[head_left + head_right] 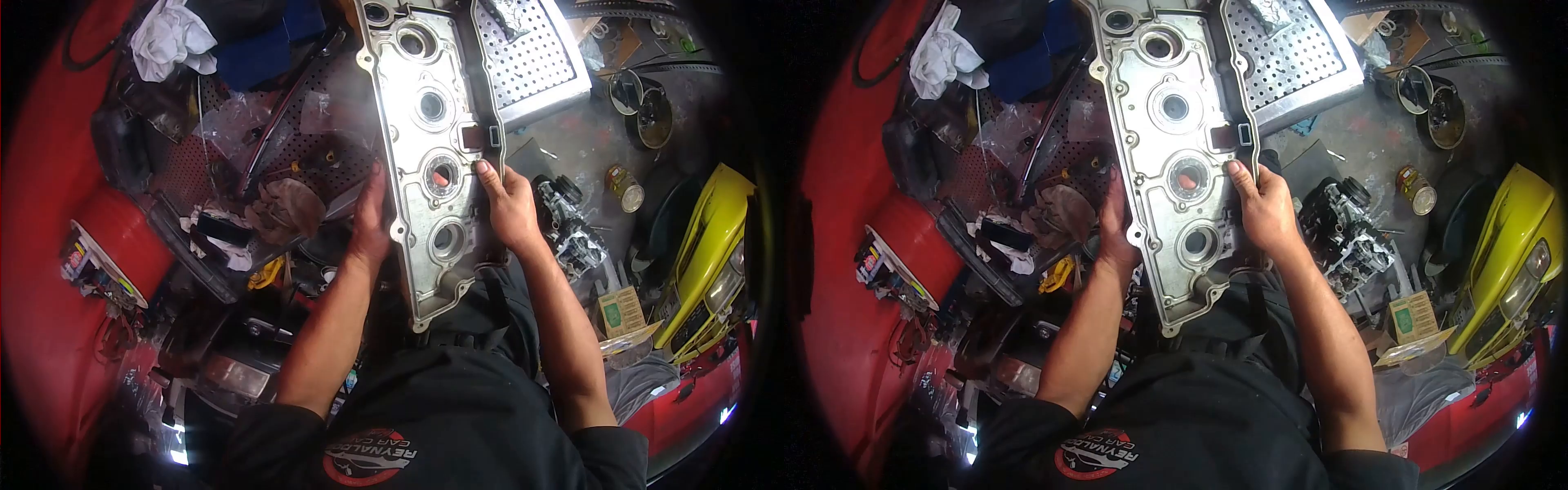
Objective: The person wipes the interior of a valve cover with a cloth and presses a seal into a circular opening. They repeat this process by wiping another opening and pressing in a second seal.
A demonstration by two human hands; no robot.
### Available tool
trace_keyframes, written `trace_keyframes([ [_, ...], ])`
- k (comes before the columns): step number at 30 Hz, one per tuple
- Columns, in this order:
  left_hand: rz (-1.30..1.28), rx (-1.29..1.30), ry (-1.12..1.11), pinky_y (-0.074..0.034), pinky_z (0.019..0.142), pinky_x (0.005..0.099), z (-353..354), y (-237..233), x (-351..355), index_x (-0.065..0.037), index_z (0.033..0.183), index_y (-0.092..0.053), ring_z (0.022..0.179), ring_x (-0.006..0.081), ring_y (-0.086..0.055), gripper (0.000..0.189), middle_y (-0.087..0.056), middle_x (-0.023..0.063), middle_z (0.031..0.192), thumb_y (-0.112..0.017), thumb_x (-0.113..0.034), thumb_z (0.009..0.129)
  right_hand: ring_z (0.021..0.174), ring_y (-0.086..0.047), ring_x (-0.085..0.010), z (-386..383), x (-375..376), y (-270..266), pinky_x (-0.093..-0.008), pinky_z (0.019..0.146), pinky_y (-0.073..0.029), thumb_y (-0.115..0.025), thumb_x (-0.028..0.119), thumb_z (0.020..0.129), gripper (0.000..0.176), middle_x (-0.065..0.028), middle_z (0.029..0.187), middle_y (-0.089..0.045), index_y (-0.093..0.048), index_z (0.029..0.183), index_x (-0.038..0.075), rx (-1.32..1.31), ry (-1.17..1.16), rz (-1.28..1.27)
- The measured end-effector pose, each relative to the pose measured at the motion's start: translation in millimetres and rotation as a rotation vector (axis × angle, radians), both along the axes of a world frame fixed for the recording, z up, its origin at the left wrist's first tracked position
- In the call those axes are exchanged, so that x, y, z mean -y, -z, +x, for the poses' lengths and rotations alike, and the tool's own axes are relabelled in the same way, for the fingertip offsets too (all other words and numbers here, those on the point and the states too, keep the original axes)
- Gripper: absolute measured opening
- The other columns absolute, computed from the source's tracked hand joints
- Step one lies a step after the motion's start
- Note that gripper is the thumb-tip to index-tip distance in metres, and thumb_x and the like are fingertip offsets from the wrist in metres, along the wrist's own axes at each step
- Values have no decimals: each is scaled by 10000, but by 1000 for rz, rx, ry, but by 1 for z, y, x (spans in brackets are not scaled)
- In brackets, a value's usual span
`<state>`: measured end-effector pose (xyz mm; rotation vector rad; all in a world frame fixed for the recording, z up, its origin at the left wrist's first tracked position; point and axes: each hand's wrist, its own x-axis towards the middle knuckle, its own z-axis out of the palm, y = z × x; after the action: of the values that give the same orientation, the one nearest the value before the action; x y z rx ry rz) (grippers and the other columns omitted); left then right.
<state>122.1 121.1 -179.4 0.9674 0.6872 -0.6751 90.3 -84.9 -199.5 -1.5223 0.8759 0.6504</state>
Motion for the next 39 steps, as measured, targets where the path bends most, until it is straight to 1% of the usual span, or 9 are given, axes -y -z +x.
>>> trace_keyframes([
  [11, 109, -129, -194, -441, 1055, 321, -13, 31, -10, -3, 1431, -508, 1222, 177, -575, 572, -589, 90, 1377, -448, -453, 1083, 726, -542, -88, 1, -2, 9, -325, 687, -487, -624, 406, 1023, 456, -83, 772, -686, -686, 1098, -39, 58, -17, -56],
  [13, 447, 7, -157, -453, 1031, 338, -17, 53, -28, 8, 1396, -521, 1182, 218, -597, 543, -617, 130, 1319, -478, -428, 1075, 691, -539, -96, -1, -8, 17, -335, 667, -486, -633, 408, 1016, 443, -105, 728, -671, -688, 1112, -21, 72, -42, -118],
  [15, 777, 164, -96, -461, 1014, 354, -9, 52, -37, 15, 1391, -503, 1155, 241, -607, 543, -643, 155, 1264, -489, -423, 1071, 584, -585, -222, 3, -15, 18, -399, 627, -484, -625, 407, 1011, 415, -160, 652, -637, -691, 1082, 3, 80, -130, -246],
  [16, 724, 184, -142, -515, 885, 349, -2, 43, -38, -39, 1401, -464, 1031, 251, -650, 497, -690, 175, 1142, -496, -405, 1067, 572, -592, -265, 5, -17, 21, -417, 622, -482, -622, 408, 1011, 416, -167, 643, -634, -689, 1069, 2, 81, -172, -286],
  [18, 890, 298, -32, -505, 854, 318, 6, 24, -35, -10, 1423, -427, 968, 213, -641, 491, -700, 160, 1089, -486, -354, 1077, 573, -604, -375, 6, -18, 29, -465, 616, -475, -602, 412, 1015, 418, -199, 624, -617, -681, 1039, 2, 88, -226, -356],
  [22, 1092, 541, 162, -480, 907, 323, 1, 20, -24, 26, 1435, -415, 999, 172, -615, 462, -685, 118, 1132, -523, -227, 1064, 644, -649, -409, 6, -19, 43, -478, 645, -489, -591, 449, 1015, 452, -219, 658, -634, -666, 1063, 6, 156, -187, -374],
  [27, 1327, 1073, 700, -365, 1077, 467, 14, 17, -6, 28, 1427, -458, 1267, 316, -475, 550, -683, 115, 1224, -558, -3, 886, 701, -661, -438, 5, -16, 61, -492, 669, -498, -573, 477, 1016, 487, -237, 697, -647, -648, 1062, -3, 186, -228, -431],
  [34, 1234, 1041, 1162, -228, 1107, 677, 2, 39, 0, -62, 1554, -309, 1473, 350, -287, 783, -566, 65, 1454, -625, -78, 837, 844, -651, -463, 12, -16, 54, -513, 765, -502, -585, 435, 1016, 455, -261, 866, -657, -609, 1033, -19, 142, -305, -462],
  [39, 1301, 1122, 1284, -188, 1132, 687, 5, 41, 3, -66, 1567, -272, 1497, 362, -259, 807, -578, 79, 1432, -640, -141, 853, 940, -633, -491, 11, -19, 55, -538, 804, -511, -597, 359, 1015, 407, -276, 1089, -616, -544, 1164, -16, 209, -362, -496],
])
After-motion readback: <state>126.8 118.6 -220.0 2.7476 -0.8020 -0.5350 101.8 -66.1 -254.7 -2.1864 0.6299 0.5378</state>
